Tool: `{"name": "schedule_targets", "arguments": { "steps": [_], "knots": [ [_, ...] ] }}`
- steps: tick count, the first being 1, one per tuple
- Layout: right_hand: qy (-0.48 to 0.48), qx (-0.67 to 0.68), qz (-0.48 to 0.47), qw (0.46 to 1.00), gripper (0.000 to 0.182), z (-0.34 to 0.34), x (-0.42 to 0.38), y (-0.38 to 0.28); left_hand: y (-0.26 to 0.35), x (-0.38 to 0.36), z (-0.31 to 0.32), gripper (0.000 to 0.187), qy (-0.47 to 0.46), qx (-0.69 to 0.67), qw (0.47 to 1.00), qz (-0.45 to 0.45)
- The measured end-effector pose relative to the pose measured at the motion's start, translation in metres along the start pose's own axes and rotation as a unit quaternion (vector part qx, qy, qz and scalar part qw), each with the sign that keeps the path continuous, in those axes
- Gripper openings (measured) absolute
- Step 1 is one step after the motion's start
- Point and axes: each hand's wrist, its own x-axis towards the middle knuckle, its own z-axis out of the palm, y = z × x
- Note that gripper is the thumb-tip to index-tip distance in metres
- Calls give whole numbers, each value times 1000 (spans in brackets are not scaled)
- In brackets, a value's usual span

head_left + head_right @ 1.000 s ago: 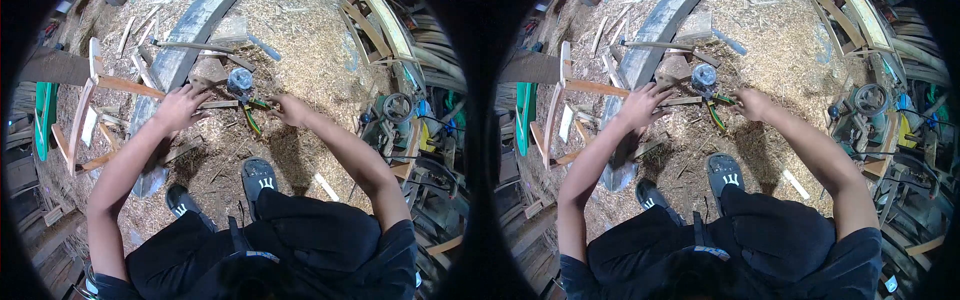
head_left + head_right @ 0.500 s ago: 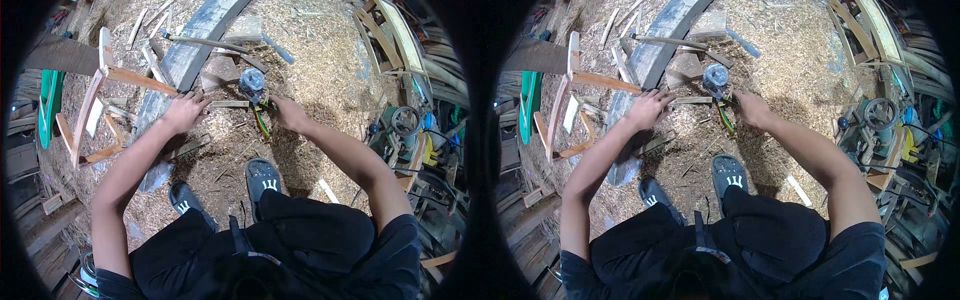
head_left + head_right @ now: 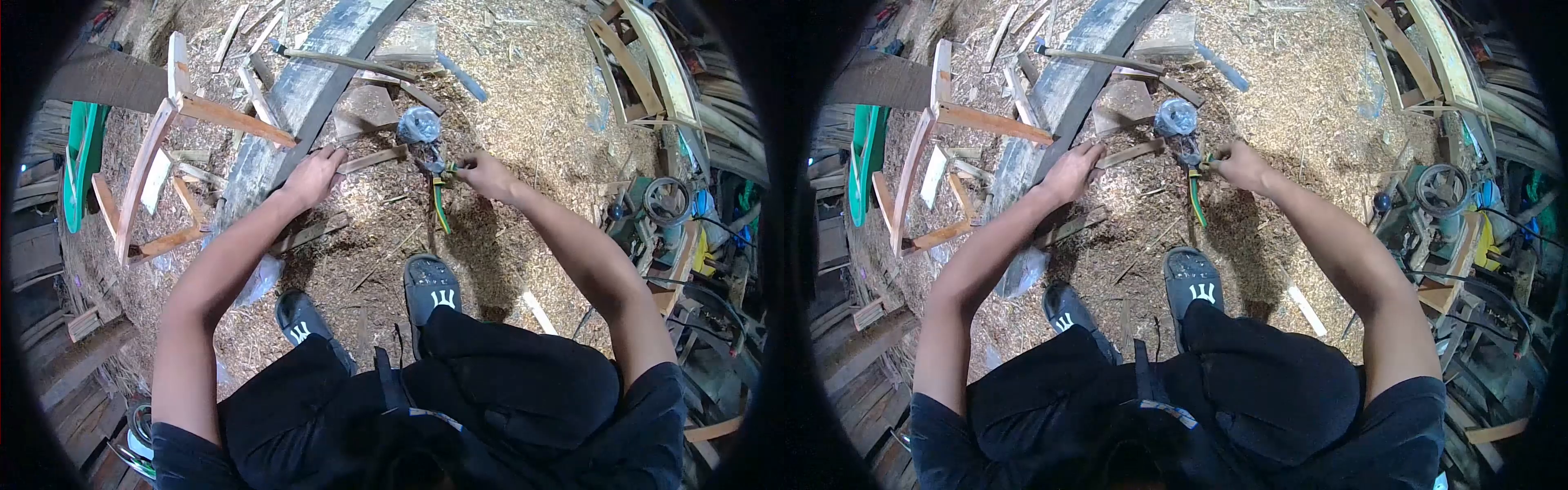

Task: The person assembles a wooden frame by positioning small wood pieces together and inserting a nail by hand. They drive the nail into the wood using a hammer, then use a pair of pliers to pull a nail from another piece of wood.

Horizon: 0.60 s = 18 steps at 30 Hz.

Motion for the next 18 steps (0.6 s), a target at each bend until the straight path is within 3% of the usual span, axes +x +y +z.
{"name": "schedule_targets", "arguments": {
  "steps": [2, 4, 6, 7, 11, 15, 18],
  "knots": [
    [-132, 84, 82, 984, 28, -16, -15, -11, 0, 3, 1, 40, -39, -15, 999, -5],
    [-169, 81, 79, 979, 32, -20, -23, -2, -2, 3, 3, 30, 47, -54, 995, 65],
    [-215, 283, 88, 931, 34, -14, -26, 14, 1, 3, -6, 24, 9, -105, 994, 33],
    [-221, 346, 74, 909, 33, -11, -29, 14, 5, 3, -12, 20, -30, -158, 987, 1],
    [-177, 469, 78, 862, 27, -11, -42, 7, 20, -1, -34, 23, -15, -175, 984, -23],
    [-167, 469, 59, 865, 38, -21, -42, 3, 22, -4, -38, 32, 21, -251, 967, -48],
    [-149, 515, 50, 843, 34, -21, -38, 1, 24, -5, -43, 34, 24, -253, 966, -39]
  ]
}}
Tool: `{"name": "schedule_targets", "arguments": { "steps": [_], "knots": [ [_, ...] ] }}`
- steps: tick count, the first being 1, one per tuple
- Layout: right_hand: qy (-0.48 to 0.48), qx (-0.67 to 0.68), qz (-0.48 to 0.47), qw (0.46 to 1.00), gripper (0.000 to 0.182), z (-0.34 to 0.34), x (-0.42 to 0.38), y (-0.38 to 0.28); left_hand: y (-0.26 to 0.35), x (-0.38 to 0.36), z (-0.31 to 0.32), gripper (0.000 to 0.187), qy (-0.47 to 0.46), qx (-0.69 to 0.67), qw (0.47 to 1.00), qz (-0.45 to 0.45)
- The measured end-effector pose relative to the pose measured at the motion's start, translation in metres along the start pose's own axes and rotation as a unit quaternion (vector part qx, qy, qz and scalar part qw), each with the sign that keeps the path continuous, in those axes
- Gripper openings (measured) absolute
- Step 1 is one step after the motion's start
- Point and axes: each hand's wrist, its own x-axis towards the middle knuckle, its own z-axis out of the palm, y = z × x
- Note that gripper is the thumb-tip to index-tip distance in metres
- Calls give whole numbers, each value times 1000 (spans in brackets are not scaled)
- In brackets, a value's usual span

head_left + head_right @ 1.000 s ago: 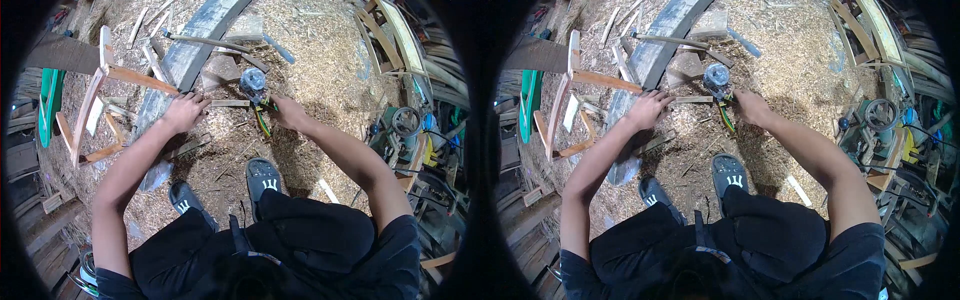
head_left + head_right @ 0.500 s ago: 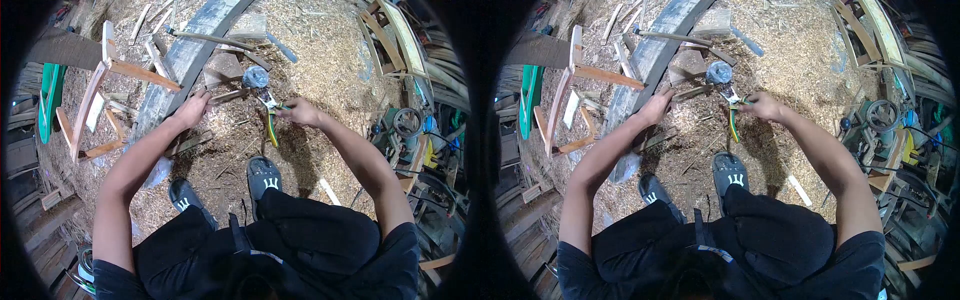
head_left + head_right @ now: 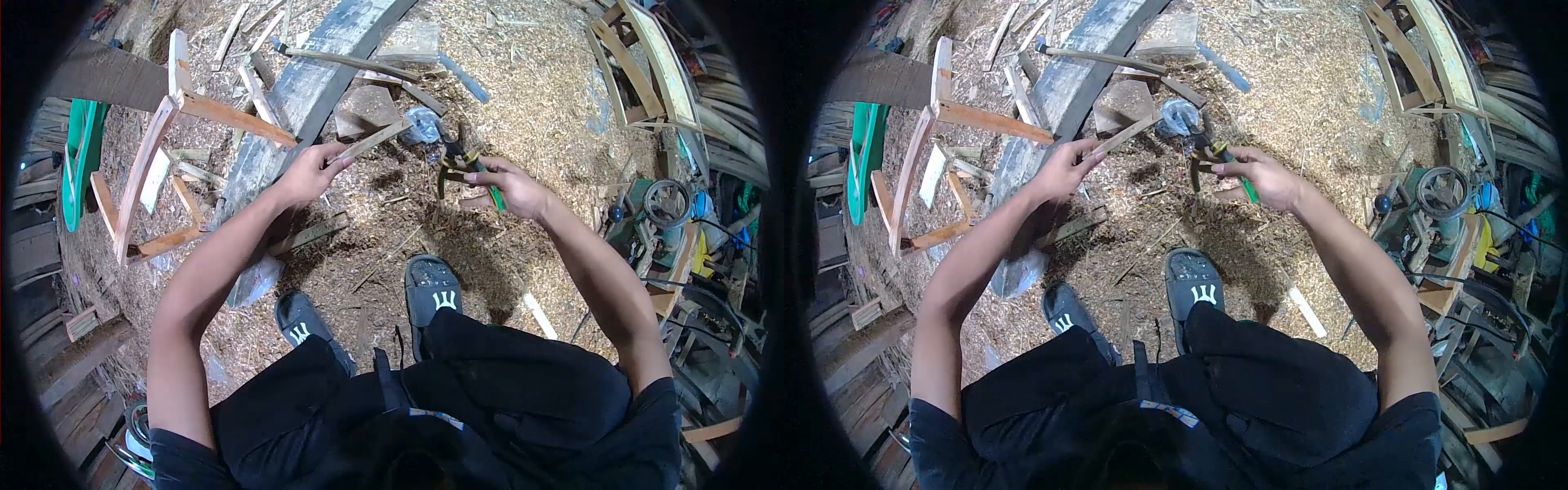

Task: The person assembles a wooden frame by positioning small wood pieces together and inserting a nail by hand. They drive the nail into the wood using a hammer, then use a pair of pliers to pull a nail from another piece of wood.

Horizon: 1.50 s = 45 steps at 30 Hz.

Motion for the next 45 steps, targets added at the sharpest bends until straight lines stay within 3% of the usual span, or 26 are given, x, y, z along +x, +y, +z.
{"name": "schedule_targets", "arguments": {
  "steps": [4, 5, 7, 12, 21, 23, 25, 30, 32, 43, 45],
  "knots": [
    [-36, -33, 6, 999, 23, 24, -1, -16, 12, 0, -6, 32, -34, 19, 999, 5],
    [-64, -4, 9, 998, 30, 26, 2, -15, 11, 0, -4, 32, -34, 19, 999, 4],
    [-76, 12, 22, 997, 29, 34, 2, -15, 9, 1, 0, 31, -8, 10, 998, 64],
    [-99, 69, 35, 992, 25, 44, 6, -15, 22, -8, -4, 28, -2, -19, 999, 43],
    [-137, 165, 58, 975, 35, 58, 10, -10, 28, -14, -10, 28, 17, -16, 998, 56],
    [-132, 195, 76, 969, 34, 58, 11, -9, 34, -16, -13, 28, 2, -18, 1000, 9],
    [-196, 209, 85, 954, 35, 58, 12, -10, 23, -14, -7, 27, 23, -15, 999, 39],
    [-141, 140, 58, 978, 32, 73, 8, -12, 17, -13, -3, 29, 39, -15, 997, 58],
    [-124, 96, 45, 987, 31, 76, 8, -11, 21, -13, -2, 31, 18, -25, 999, 6],
    [-4, -90, -27, 996, 28, 82, 9, -13, 31, -12, -4, 38, 16, -29, 999, -29],
    [-9, -56, -7, 998, 27, 81, 9, -16, 30, -11, -2, 38, 29, -35, 999, -15]
  ]
}}
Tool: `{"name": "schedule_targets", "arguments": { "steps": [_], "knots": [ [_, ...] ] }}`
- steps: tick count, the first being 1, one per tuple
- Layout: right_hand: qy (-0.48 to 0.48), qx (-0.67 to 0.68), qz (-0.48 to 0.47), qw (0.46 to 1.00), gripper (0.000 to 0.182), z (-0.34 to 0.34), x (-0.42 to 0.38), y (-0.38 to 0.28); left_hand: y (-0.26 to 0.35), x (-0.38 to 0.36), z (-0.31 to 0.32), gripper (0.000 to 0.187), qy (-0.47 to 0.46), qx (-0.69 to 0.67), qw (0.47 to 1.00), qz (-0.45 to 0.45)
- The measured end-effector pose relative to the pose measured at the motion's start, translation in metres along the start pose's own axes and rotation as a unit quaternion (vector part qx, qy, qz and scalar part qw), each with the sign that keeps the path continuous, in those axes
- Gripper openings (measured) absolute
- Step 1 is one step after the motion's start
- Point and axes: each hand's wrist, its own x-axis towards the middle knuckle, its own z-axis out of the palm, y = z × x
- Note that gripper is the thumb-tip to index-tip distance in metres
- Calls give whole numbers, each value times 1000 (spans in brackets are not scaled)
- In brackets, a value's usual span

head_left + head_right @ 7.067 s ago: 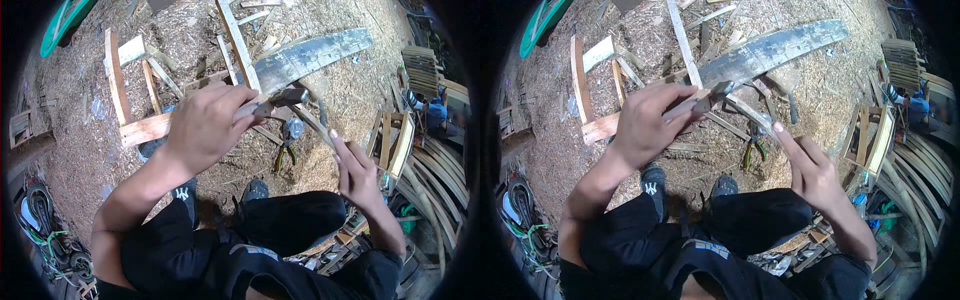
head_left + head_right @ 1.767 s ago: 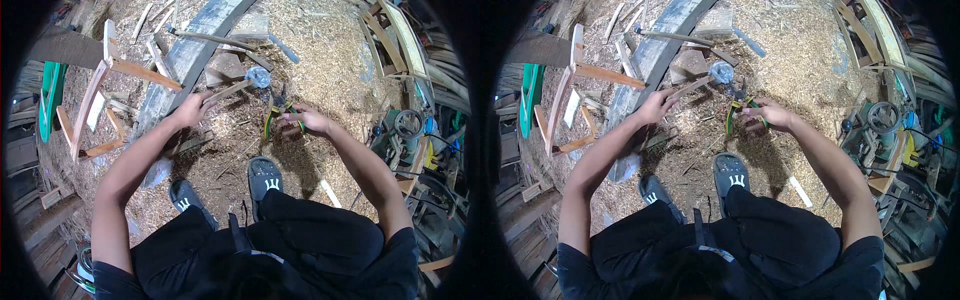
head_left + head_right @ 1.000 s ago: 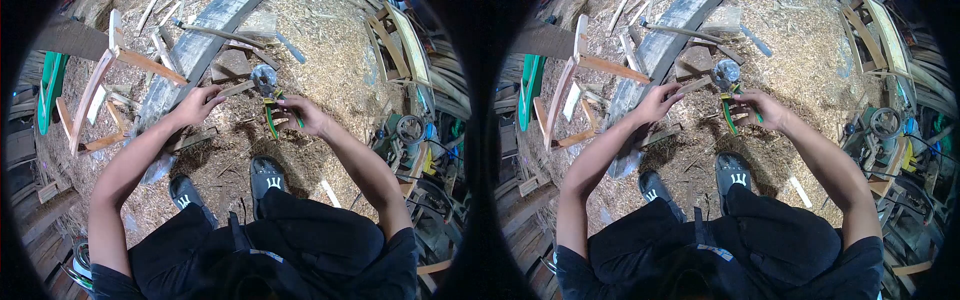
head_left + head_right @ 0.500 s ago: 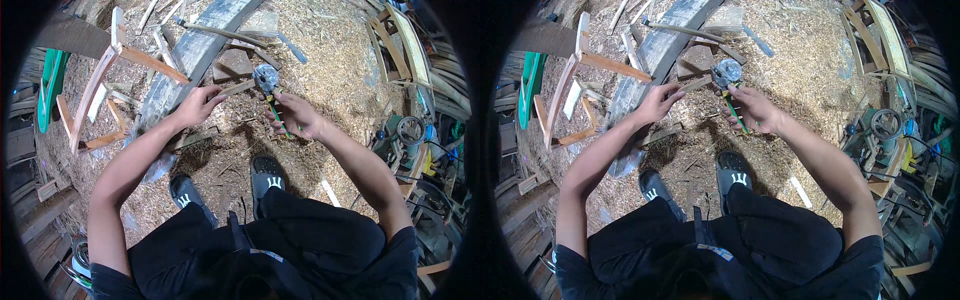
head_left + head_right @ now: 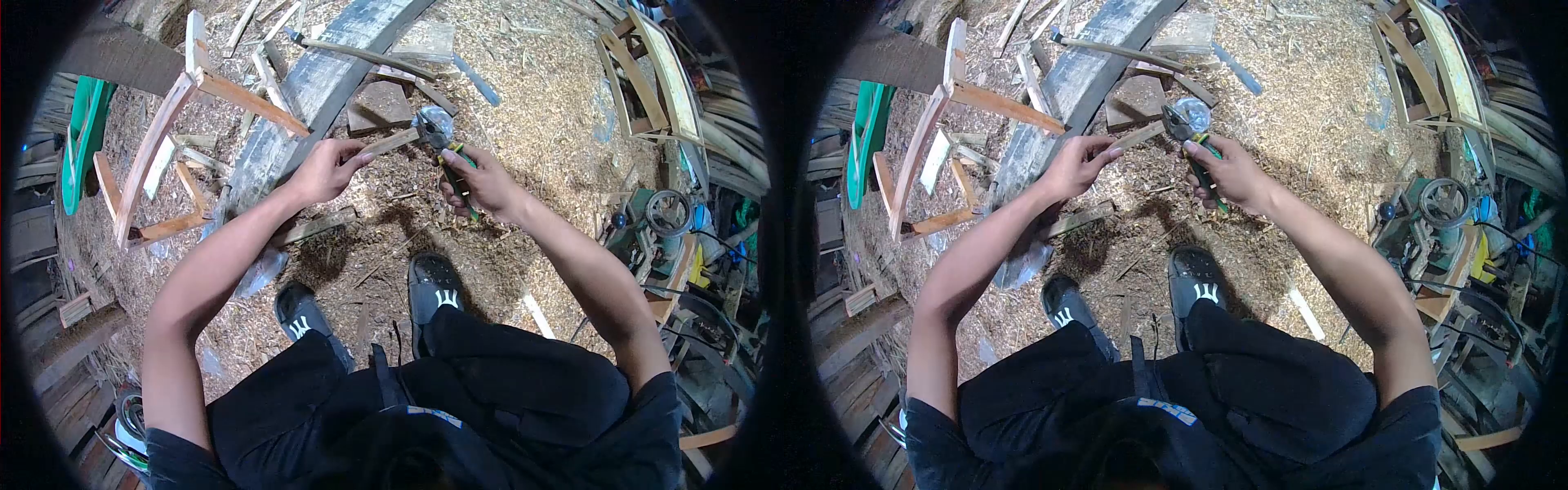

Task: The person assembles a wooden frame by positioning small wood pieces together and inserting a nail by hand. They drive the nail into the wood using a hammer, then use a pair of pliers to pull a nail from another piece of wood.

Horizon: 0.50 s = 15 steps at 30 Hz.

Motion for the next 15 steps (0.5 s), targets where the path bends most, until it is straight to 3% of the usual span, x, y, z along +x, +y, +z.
{"name": "schedule_targets", "arguments": {
  "steps": [2, 12, 15],
  "knots": [
    [-6, 35, 19, 999, 27, -5, 0, -4, 4, -1, 1, 36, -17, 6, 1000, -11],
    [8, -70, 12, 997, 31, -18, 1, -2, -10, -3, 7, 35, -14, 40, 998, -39],
    [9, -71, 30, 997, 37, -24, 2, 0, -36, -5, 19, 36, 43, 58, 997, 26]
  ]
}}
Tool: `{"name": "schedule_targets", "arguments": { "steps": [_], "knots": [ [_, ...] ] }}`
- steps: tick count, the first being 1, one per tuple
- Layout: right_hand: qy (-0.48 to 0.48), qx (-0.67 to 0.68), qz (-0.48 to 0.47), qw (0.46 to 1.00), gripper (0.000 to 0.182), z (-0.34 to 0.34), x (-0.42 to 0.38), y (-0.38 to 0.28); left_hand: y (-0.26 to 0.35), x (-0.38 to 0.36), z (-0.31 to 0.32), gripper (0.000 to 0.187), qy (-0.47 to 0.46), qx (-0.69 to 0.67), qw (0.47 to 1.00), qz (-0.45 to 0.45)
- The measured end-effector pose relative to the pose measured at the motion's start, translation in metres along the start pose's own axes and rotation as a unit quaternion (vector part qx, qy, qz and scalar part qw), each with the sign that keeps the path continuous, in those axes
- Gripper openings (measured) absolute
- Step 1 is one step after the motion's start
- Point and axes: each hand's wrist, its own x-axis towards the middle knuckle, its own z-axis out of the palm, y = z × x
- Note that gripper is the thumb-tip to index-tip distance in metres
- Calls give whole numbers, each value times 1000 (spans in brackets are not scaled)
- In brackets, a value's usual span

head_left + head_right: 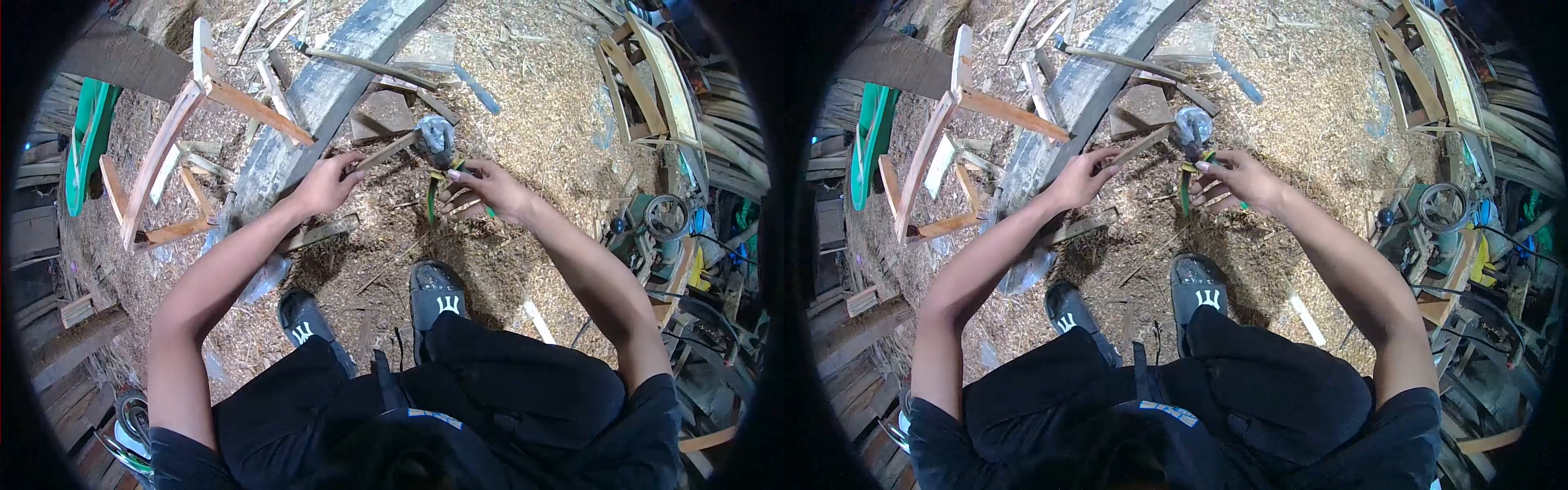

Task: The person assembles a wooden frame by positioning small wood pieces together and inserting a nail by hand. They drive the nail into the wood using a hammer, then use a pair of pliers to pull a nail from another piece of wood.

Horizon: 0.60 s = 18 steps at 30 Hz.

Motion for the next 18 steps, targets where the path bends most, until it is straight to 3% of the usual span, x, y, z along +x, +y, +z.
{"name": "schedule_targets", "arguments": {
  "steps": [4, 6, 8, 9, 10, 14, 16, 18],
  "knots": [
    [20, -20, -9, 1000, 33, -8, 10, 6, 0, 1, -3, 48, -6, 124, 991, 55],
    [43, -13, -2, 999, 30, -10, 14, 5, 21, 1, -8, 52, -104, 18, 991, -87],
    [65, 28, -15, 997, 24, 10, -4, -16, 33, 2, -7, 50, -67, 62, 996, -13],
    [88, 7, -16, 996, 23, 13, -2, -19, 38, 8, -5, 51, -93, 36, 994, -47],
    [113, -12, -18, 993, 22, 14, 5, -20, 18, 9, 10, 52, -23, 62, 997, 43],
    [90, -53, -89, 991, 20, 3, 14, -26, 26, 17, 3, 51, 2, 92, 994, 64],
    [128, -87, -115, 981, 22, 5, 20, -29, 27, 21, -3, 53, 22, 86, 992, 85],
    [141, -133, -122, 974, 30, 2, 28, -33, 29, 20, -8, 53, -7, 47, 999, 12]
  ]
}}
